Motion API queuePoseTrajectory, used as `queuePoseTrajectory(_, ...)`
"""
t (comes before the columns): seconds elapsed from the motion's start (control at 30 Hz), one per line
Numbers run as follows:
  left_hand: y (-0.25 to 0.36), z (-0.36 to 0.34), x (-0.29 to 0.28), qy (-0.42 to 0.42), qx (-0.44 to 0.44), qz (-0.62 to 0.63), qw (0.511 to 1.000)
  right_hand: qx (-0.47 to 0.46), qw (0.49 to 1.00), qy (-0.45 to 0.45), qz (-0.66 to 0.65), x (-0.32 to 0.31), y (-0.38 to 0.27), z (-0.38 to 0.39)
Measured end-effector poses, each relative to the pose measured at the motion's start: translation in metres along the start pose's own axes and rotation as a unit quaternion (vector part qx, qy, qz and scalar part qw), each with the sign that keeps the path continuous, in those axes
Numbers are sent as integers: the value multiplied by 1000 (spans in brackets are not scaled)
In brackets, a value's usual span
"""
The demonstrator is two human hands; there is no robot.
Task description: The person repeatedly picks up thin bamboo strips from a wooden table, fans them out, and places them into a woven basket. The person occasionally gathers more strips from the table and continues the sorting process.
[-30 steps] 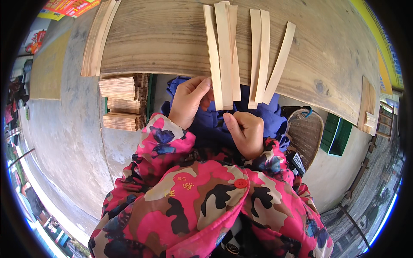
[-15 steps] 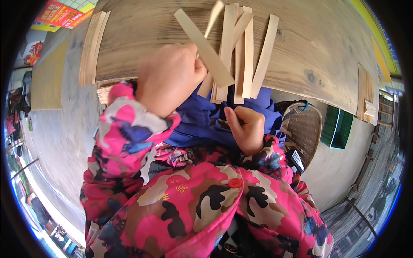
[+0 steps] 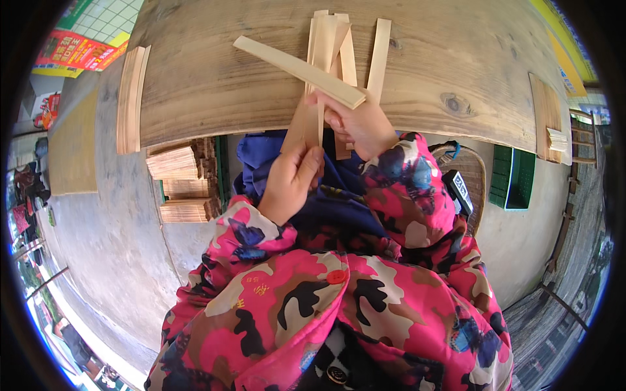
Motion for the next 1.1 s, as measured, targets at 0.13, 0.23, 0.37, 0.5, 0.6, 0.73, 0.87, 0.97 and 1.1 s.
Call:
queuePoseTrajectory(0.13, -9, 5, 4, -18, -46, 12, 999, -159, 981, 104, 27, -32, -24, -6)
queuePoseTrajectory(0.23, -4, 7, 5, -52, -35, -1, 998, -196, 947, 250, 37, -123, -35, 21)
queuePoseTrajectory(0.37, 12, -21, -37, 36, 24, 19, 999, -329, 781, 482, 223, -245, -23, 133)
queuePoseTrajectory(0.5, 18, -51, -57, 95, 33, -18, 995, -8, 685, 437, 582, -301, 69, 180)
queuePoseTrajectory(0.6, 27, -79, -46, 90, 23, 7, 996, -64, 802, 402, 438, -272, 84, 167)
queuePoseTrajectory(0.73, 36, -116, -24, 83, -7, 32, 996, -110, 948, 221, 202, -174, 73, 85)
queuePoseTrajectory(0.87, 41, -146, -22, 136, 36, -135, 981, -63, 990, 118, 36, -88, 64, 30)
queuePoseTrajectory(0.97, 47, -165, -26, 180, 89, -253, 946, -67, 993, 97, 14, -64, 59, 26)
queuePoseTrajectory(1.1, 63, -175, -22, 237, 189, -351, 886, -167, 938, 216, 212, -84, 34, 43)
Point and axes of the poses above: each hand's wrist, its own z-axis away from the middle knuckle, its own x-axis out of the palm, y = z × x, the point moved 9 cm from there along -z, towards the middle knuckle, and after that the axes turned 15 degrees about y, right-handed, at the moved point
